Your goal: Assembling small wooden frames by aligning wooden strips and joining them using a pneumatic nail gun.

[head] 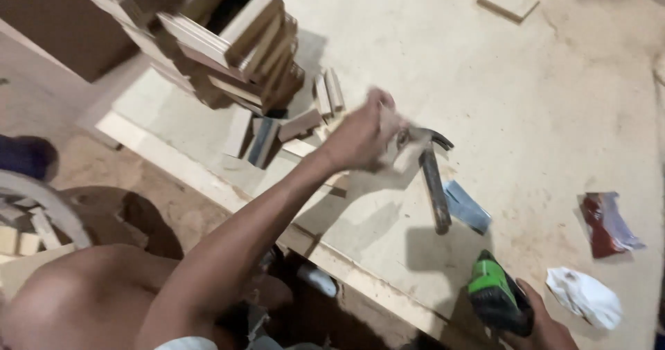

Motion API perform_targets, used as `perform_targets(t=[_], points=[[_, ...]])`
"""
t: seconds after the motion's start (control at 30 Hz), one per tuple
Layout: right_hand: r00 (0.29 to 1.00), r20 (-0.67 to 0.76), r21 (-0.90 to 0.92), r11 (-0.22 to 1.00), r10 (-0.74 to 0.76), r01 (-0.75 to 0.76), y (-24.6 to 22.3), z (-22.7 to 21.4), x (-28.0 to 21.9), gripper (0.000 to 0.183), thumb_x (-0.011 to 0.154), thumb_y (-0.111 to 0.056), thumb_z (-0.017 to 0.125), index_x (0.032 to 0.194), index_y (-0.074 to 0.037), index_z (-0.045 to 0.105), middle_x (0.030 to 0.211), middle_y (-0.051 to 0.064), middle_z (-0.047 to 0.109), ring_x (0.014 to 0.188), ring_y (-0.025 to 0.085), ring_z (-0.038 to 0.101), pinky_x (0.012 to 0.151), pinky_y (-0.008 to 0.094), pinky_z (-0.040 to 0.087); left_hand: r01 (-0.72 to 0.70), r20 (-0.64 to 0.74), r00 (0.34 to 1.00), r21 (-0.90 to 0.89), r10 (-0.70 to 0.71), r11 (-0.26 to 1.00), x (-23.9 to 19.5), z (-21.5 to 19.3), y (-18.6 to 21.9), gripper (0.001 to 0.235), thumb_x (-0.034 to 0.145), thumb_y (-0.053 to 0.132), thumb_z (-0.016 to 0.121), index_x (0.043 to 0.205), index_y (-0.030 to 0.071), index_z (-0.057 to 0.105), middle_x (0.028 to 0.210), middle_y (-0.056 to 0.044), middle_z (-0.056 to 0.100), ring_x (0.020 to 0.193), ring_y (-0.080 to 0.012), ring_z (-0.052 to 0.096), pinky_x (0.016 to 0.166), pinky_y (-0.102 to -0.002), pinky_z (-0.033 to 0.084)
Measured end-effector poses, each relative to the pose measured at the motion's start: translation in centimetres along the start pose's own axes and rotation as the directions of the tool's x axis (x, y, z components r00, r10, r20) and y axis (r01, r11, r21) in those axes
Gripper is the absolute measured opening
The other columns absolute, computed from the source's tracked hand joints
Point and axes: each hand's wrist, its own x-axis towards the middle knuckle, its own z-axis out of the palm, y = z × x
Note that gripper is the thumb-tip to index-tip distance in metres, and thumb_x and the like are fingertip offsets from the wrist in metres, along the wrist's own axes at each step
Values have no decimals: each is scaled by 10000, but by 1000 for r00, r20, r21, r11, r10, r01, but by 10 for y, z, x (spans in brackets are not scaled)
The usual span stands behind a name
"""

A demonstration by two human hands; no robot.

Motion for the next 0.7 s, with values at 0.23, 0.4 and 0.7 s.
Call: perform_targets(t=[0.23,0.4,0.7], points=[[942,73,224,926,-326,303,95,78,124,1352,518,-143,1008,1593,-309,204,1544,-44,463,1352,147,534,1120,285,383,-160,-749,604,-448,-271,880,-20,-130,2,458,920,442,327,1248,123,339,920,-58,704,629,-139,712,504,-332,521],[996,53,39,997,-73,71,-41,-6,-14,1278,564,-286,995,1588,-414,241,1500,-94,538,1297,230,635,1077,333,501,408,-985,169,42,-30,912,-13,-180,-63,862,1173,429,750,1568,27,98,1642,-244,51,1585,-407,203,1295,-565,220],[1000,23,-107,994,19,-17,-56,-4,-29,1224,697,-443,821,1620,-463,17,1389,122,622,1215,398,662,990,451,531,580,-829,2,457,559,674,1,-162,-142,906,1137,845,262,1651,364,-309,1705,188,-415,1608,-131,-453,1394,-451,-290]])
